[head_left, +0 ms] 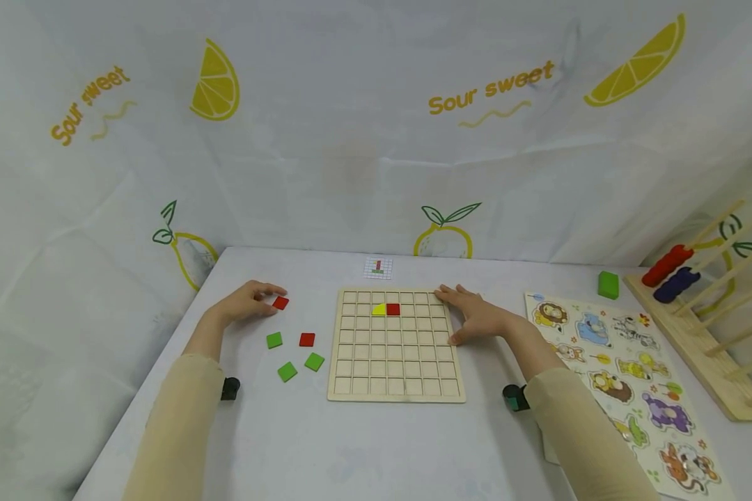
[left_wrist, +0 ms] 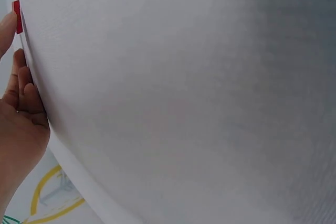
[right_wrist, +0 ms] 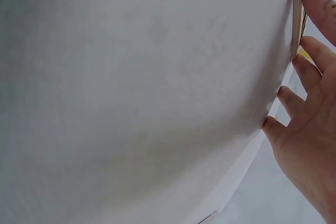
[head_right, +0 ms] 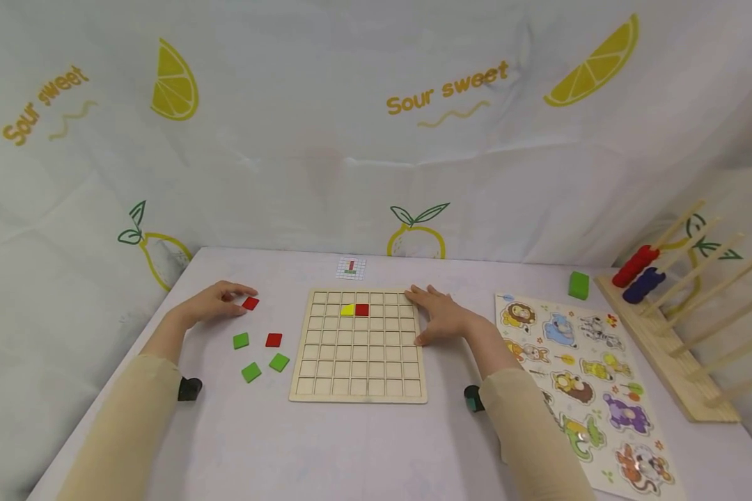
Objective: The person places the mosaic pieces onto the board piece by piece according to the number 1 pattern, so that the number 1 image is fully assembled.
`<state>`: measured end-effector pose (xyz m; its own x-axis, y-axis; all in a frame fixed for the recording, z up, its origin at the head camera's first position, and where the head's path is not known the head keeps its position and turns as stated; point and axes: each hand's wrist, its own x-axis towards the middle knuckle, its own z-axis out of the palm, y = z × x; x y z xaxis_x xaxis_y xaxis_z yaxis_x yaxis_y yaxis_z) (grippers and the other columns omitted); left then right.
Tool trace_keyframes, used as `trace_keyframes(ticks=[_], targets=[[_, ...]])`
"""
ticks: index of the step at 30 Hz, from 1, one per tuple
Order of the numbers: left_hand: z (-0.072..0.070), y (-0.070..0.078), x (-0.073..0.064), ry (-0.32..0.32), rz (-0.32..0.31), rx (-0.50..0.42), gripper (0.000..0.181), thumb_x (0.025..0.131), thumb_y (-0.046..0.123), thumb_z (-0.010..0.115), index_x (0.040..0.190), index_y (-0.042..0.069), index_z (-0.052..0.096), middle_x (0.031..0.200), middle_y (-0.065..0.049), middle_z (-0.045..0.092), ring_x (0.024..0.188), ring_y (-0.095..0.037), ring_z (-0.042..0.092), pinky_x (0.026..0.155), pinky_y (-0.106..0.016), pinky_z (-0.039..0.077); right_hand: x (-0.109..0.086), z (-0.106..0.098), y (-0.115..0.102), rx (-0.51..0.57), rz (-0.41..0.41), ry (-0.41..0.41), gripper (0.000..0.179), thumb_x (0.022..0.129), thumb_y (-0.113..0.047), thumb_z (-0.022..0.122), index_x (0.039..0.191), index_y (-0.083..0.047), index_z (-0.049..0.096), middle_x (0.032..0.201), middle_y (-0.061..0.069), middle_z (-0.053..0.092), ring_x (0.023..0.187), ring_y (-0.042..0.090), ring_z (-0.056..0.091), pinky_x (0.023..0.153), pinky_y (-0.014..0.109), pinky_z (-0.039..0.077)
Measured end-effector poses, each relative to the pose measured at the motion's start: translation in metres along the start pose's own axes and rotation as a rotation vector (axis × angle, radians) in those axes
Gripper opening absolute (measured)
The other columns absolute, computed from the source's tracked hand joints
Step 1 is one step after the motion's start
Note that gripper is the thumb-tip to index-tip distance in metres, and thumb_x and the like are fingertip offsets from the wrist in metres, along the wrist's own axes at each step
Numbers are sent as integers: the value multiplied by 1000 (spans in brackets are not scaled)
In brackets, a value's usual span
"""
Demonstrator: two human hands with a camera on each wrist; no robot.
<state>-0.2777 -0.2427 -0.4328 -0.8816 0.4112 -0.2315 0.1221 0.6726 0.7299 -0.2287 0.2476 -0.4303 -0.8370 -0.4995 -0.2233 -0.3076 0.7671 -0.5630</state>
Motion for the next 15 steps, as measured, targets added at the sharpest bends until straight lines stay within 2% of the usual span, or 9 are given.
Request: trace_keyframes(ticks=[5,15], targets=[[1,1,-3,-10,-18,-29,42,94,11,63,135,5,58,153,-24,37,143,-52,23,116,-66,24,0,0,-1,1,6,-1,103,70,-23,82,155,-4,27,164,23,15,151,51,2,115,74,0],[6,-3,0,36,-40,-38,37,93,12,65,128,2,59,144,-23,43,141,-48,27,117,-64,23,0,1,0,7,15,0,101,72,-24,81,155,-5,27,165,21,16,152,50,2,116,73,1]])
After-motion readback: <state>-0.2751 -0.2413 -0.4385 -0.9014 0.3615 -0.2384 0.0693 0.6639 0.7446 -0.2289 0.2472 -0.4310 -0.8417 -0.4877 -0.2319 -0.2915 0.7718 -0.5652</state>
